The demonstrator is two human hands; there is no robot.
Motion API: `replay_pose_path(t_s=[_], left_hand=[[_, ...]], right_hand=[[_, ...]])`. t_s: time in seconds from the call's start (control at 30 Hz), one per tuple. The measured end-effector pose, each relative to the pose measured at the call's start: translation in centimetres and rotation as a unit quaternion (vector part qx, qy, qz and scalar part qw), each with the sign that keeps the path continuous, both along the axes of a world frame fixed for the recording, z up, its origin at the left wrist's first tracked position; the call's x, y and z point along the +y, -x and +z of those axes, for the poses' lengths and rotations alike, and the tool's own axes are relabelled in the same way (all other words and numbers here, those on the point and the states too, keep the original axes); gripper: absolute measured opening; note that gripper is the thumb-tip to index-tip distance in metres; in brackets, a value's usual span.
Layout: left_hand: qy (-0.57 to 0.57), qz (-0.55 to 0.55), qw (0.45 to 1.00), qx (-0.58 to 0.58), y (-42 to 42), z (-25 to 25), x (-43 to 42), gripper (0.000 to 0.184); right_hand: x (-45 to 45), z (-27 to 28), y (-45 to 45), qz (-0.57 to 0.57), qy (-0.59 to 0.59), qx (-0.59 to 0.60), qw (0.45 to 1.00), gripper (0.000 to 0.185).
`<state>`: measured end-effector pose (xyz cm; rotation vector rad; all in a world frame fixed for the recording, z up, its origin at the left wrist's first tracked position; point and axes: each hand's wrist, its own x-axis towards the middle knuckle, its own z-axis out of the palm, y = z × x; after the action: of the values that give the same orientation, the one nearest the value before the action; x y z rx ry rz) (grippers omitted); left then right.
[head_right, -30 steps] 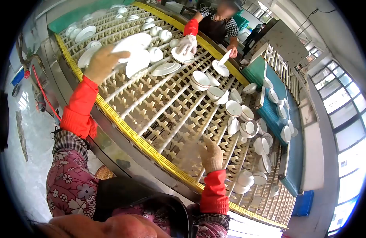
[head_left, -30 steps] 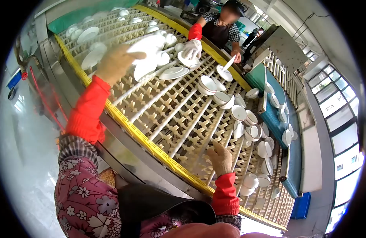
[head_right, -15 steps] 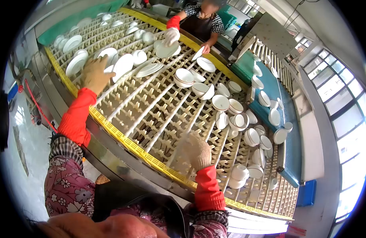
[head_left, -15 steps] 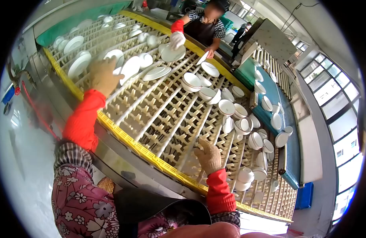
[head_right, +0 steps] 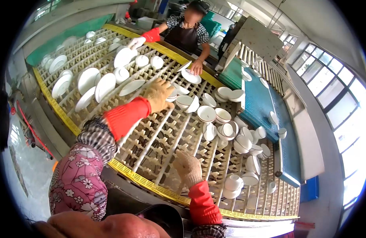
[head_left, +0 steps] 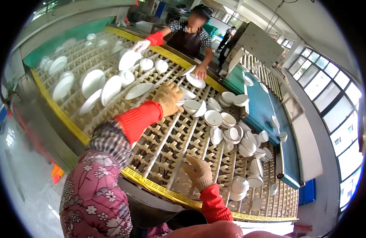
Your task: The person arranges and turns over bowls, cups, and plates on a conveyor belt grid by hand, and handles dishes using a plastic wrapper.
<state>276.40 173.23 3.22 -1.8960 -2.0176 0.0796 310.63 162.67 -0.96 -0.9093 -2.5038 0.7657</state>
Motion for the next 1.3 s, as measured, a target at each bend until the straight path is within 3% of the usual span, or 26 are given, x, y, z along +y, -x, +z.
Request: replay_pose_path(t_s=[0.07, 0.1, 0.2, 0.27, 0.3, 0.33, 0.4, 0.5, 0.53, 0.57, 0.6, 0.67, 0.8, 0.83, 1.07, 1.1, 1.2, 1.23, 1.3], left_hand=[[0.096, 0.047, 0.985, -0.137, 0.1, 0.9, 2.0, 0.092], [0.057, 0.114, 0.984, -0.123, 0.1, -2.6, 4.0, 0.081], [0.024, 0.063, 0.982, -0.177, -0.3, -5.1, 3.8, 0.077], [0.072, 0.076, 0.991, -0.086, -2.2, -3.7, 0.7, 0.074], [0.074, 0.056, 0.993, -0.074, -2.5, -3.9, -0.2, 0.064], [0.061, 0.008, 0.99, -0.126, -2.2, -3.9, -1.2, 0.061], [0.047, -0.006, 0.992, -0.113, -2.7, -5.6, -4.4, 0.057], [0.121, -0.083, 0.989, -0.025, -3.2, -5.9, -10.4, 0.051], [0.102, -0.06, 0.991, -0.069, -3.2, -7.6, -10.6, 0.051], [0.03, -0.088, 0.981, -0.171, -2.1, -10.9, -10.3, 0.055], [0.083, -0.087, 0.981, -0.153, -2.3, -9.5, -11.5, 0.057], [0.184, -0.084, 0.973, -0.11, -2.9, -4.6, -14.7, 0.063], [0.173, -0.127, 0.976, -0.026, -3.0, -4.3, -18.3, 0.072], [0.237, -0.079, 0.966, -0.069, -4.1, -1.3, -19.6, 0.068], [0.031, -0.016, 0.972, -0.232, -3.8, 1.6, -19.1, 0.077], [0.062, 0.01, 0.971, -0.232, -3.4, 2.8, -18.6, 0.08], [-0.121, 0.019, 0.943, -0.31, -1.1, -0.8, -15.8, 0.092], [-0.071, 0.047, 0.928, -0.364, -0.2, -1.5, -14.9, 0.101], [-0.004, 0.12, 0.866, -0.485, -0.1, -3.2, -13.4, 0.099]], right_hand=[[-0.1, 0.1, 0.0, 0.017, -0.032, 0.034, 0.999, 0.031], [-0.1, 0.1, 0.0, 0.021, -0.039, 0.042, 0.998, 0.031], [0.1, 0.3, -0.1, 0.02, -0.018, 0.018, 0.999, 0.038], [0.3, 0.2, -0.4, 0.016, -0.008, -0.001, 1.0, 0.044], [0.4, -0.2, -0.5, 0.013, -0.007, 0.002, 1.0, 0.047], [0.6, -0.6, -0.6, 0.001, -0.011, -0.003, 1.0, 0.047], [0.9, -1.6, -0.6, -0.018, -0.016, -0.019, 1.0, 0.048], [1.5, -2.5, -1.1, -0.047, 0.065, 0.017, 0.997, 0.048], [1.4, -2.9, -1.2, -0.055, 0.067, 0.037, 0.996, 0.046], [1.6, -3.8, -1.4, -0.06, 0.077, 0.062, 0.993, 0.044], [1.3, -2.8, -1.1, -0.07, 0.122, 0.053, 0.989, 0.044], [1.5, -3.5, -1.3, -0.062, 0.104, 0.065, 0.991, 0.044], [2.0, -4.4, -1.7, -0.06, 0.074, 0.058, 0.994, 0.045], [1.9, -4.4, -1.8, -0.06, 0.076, 0.061, 0.993, 0.045], [0.6, -1.7, -1.1, -0.075, 0.08, 0.009, 0.994, 0.045], [0.6, -1.8, -0.9, -0.066, 0.07, 0.022, 0.995, 0.045], [0.5, -1.9, -1.3, -0.062, 0.051, 0.018, 0.997, 0.044], [0.6, -2.1, -1.2, -0.058, 0.038, 0.023, 0.997, 0.044], [0.2, -1.8, -1.3, -0.064, 0.082, 0.013, 0.995, 0.043]])
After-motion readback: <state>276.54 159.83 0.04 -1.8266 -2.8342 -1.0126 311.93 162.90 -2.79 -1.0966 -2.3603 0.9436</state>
